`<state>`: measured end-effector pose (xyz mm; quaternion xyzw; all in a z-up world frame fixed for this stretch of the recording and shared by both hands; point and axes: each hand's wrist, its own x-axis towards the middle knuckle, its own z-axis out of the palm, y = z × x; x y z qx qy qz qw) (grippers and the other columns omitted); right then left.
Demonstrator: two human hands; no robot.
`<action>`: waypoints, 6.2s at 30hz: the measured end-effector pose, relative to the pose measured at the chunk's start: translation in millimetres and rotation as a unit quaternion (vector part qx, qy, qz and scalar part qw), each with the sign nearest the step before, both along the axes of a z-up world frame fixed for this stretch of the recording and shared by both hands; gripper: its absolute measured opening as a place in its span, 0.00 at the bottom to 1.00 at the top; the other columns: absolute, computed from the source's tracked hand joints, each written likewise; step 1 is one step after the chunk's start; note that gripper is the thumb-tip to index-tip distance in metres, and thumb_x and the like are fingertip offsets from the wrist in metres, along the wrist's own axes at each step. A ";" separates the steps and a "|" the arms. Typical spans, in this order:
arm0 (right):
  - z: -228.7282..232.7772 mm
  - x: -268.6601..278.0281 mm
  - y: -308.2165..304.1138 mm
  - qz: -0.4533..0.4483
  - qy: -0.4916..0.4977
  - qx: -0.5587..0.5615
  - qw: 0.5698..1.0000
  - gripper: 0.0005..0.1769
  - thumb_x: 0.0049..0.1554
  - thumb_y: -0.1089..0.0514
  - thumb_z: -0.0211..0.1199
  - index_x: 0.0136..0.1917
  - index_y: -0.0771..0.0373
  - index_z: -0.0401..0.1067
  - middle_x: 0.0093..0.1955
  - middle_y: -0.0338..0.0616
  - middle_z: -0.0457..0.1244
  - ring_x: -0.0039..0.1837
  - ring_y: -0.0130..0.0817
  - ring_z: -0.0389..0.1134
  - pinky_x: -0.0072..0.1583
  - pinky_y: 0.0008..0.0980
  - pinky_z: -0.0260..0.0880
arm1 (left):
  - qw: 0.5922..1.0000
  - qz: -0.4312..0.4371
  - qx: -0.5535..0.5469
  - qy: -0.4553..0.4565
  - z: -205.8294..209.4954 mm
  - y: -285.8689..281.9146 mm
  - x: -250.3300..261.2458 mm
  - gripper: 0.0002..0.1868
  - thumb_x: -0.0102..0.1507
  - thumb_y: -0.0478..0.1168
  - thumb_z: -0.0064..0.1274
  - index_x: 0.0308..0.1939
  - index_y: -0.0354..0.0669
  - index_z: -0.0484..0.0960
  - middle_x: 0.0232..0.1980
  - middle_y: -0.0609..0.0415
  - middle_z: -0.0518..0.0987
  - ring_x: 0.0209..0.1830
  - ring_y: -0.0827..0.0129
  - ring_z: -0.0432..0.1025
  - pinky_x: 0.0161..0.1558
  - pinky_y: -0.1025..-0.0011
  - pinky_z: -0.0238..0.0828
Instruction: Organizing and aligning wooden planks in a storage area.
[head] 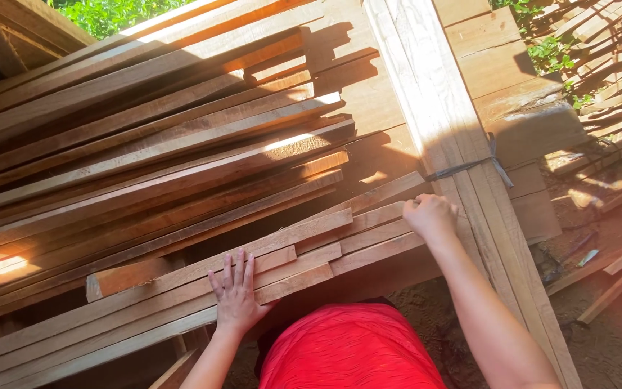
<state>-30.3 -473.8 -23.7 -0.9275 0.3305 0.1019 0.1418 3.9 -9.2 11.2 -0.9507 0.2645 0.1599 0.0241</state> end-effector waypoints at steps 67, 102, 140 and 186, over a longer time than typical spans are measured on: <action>-0.5 -54.2 -6.0 -0.132 -0.067 0.116 0.982 0.34 0.59 0.42 0.62 0.67 0.71 0.69 0.71 0.60 0.58 0.71 0.57 0.61 0.68 0.50 0.62 | 1.000 0.000 -0.013 -0.025 -13.7 7.0 -9.2 0.73 0.42 0.77 0.63 0.78 0.45 0.44 0.82 0.48 0.41 0.83 0.51 0.32 0.77 0.36 0.22; -46.1 -56.8 137.9 -0.231 -0.115 0.548 0.796 0.34 0.59 0.39 0.59 0.66 0.68 0.72 0.61 0.53 0.70 0.55 0.36 0.74 0.54 0.36 0.74 | 0.998 0.019 0.047 0.026 33.8 -13.3 -0.7 0.70 0.48 0.69 0.67 0.80 0.47 0.41 0.84 0.47 0.41 0.83 0.48 0.36 0.76 0.39 0.28; -130.7 -101.8 120.3 -0.383 -0.210 0.694 0.572 0.10 0.65 0.56 0.58 0.55 0.63 0.75 0.48 0.42 0.71 0.47 0.32 0.71 0.54 0.37 0.75 | 0.986 0.113 0.099 0.069 -10.6 -45.3 3.5 0.76 0.52 0.79 0.54 0.79 0.39 0.23 0.85 0.40 0.25 0.84 0.40 0.20 0.75 0.36 0.15; -158.6 -28.0 61.6 -0.170 -0.101 0.616 0.763 0.13 0.62 0.52 0.60 0.47 0.65 0.75 0.45 0.37 0.67 0.51 0.26 0.64 0.57 0.28 0.63 | 0.941 0.187 0.003 0.284 31.4 -77.2 111.8 0.49 0.49 0.80 0.52 0.61 0.51 0.83 0.59 0.45 0.82 0.62 0.53 0.75 0.62 0.57 0.70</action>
